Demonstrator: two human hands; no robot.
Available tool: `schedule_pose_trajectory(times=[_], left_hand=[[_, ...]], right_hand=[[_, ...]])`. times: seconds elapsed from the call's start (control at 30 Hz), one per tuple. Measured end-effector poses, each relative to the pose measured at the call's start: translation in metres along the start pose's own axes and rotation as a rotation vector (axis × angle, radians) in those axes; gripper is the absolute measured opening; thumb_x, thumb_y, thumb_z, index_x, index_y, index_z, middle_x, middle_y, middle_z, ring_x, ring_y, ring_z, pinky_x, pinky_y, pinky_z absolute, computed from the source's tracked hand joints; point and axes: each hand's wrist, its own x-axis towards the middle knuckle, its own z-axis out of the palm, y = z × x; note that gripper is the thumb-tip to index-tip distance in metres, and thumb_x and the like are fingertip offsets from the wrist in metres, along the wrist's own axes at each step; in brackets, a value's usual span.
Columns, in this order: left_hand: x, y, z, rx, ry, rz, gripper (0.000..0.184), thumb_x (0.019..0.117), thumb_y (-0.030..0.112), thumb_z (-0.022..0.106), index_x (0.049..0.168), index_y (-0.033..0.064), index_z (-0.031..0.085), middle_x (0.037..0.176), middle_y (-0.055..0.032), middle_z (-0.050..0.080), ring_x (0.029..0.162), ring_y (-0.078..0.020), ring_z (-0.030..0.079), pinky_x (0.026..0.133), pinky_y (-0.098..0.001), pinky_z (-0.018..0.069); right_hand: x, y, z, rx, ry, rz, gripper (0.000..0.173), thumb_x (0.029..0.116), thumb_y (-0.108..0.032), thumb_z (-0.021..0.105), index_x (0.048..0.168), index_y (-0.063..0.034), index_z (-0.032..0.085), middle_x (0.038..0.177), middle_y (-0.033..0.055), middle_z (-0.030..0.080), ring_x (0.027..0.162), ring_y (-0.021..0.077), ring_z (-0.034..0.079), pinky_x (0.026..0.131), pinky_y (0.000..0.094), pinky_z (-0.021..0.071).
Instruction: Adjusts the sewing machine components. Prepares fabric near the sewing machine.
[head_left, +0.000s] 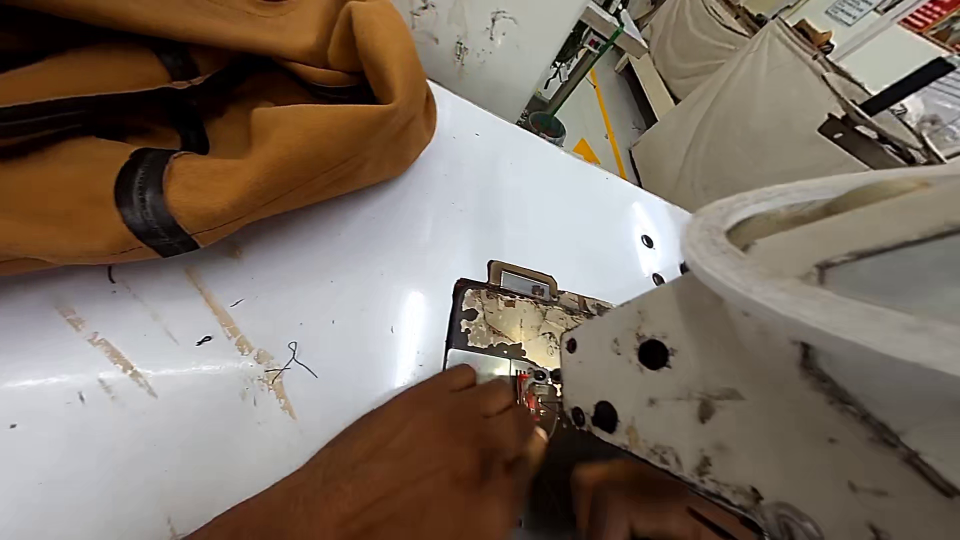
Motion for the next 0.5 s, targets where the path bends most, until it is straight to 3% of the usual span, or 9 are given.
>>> schedule_pose_trajectory(times=[0.07,0.13,0.2,0.3,0.37,0.43,0.5], left_hand=[[-0.003,-0.002,0.002,0.041,-0.078,-0.017,0.035,0.1049,0.028,0.043,0.107,0.0095,0.073,0.083,-0.0051,0.062,0.077,-0.0252,0.059,0.063,-0.0381,0.0447],[-0.003,-0.002,0.001,0.042,-0.066,-0.053,0.037,0.1048,0.031,0.042,0.1,0.0122,0.073,0.078,-0.002,0.059,0.074,-0.0218,0.058,0.062,-0.0357,0.0463],[-0.004,-0.003,0.001,-0.055,-0.018,-0.111,0.038,0.1027,0.033,0.045,0.103,0.0154,0.079,0.074,0.0012,0.058,0.069,-0.0163,0.056,0.059,-0.0321,0.0436],[-0.004,-0.01,-0.012,-0.294,0.032,-0.275,0.03,0.0988,0.033,0.054,0.09,0.02,0.079,0.075,0.0099,0.058,0.068,0.0001,0.057,0.059,-0.0191,0.0492],[-0.002,-0.02,-0.022,-0.422,0.056,-0.339,0.024,0.0972,0.03,0.059,0.087,0.0173,0.077,0.077,0.0112,0.061,0.067,0.0048,0.057,0.057,-0.0134,0.0494],[-0.001,-0.028,-0.031,-0.47,-0.009,-0.365,0.023,0.0983,0.032,0.062,0.089,0.0174,0.077,0.081,0.0108,0.064,0.069,0.0042,0.059,0.059,-0.014,0.051],[-0.002,-0.032,-0.035,-0.483,-0.07,-0.376,0.022,0.0989,0.034,0.064,0.091,0.0187,0.078,0.084,0.0109,0.066,0.072,0.0034,0.061,0.062,-0.0156,0.0539]], right_hand=[[-0.013,0.022,-0.011,-0.327,0.348,0.077,0.027,0.1031,-0.033,0.061,0.1,-0.0082,0.07,0.087,0.0004,0.069,0.08,0.0045,0.066,0.073,0.0242,0.0572],[-0.007,0.041,-0.014,-0.75,0.59,0.235,0.031,0.1015,-0.028,0.06,0.106,0.0001,0.074,0.099,0.0116,0.075,0.095,0.0157,0.072,0.089,0.0342,0.0572],[0.006,0.036,-0.009,-0.926,0.591,0.462,0.036,0.1009,-0.024,0.058,0.111,0.0081,0.071,0.107,0.0225,0.073,0.104,0.0299,0.071,0.096,0.0462,0.0536],[0.029,0.01,0.0,-0.741,0.589,0.708,0.028,0.1018,-0.013,0.06,0.106,0.0123,0.069,0.097,0.0278,0.069,0.094,0.0362,0.067,0.087,0.0508,0.0518],[0.027,0.012,0.004,-0.718,0.719,0.628,0.025,0.097,-0.01,0.067,0.103,0.0137,0.07,0.094,0.0283,0.069,0.089,0.0353,0.067,0.086,0.0494,0.0525],[0.021,0.031,0.001,-0.842,0.875,0.339,0.025,0.0878,-0.013,0.072,0.098,0.0094,0.071,0.093,0.0272,0.07,0.09,0.04,0.07,0.082,0.0597,0.0531],[0.024,0.031,-0.003,-0.841,0.928,0.227,0.027,0.0906,-0.019,0.07,0.105,0.0046,0.071,0.103,0.0263,0.07,0.1,0.0422,0.068,0.086,0.065,0.0513]])
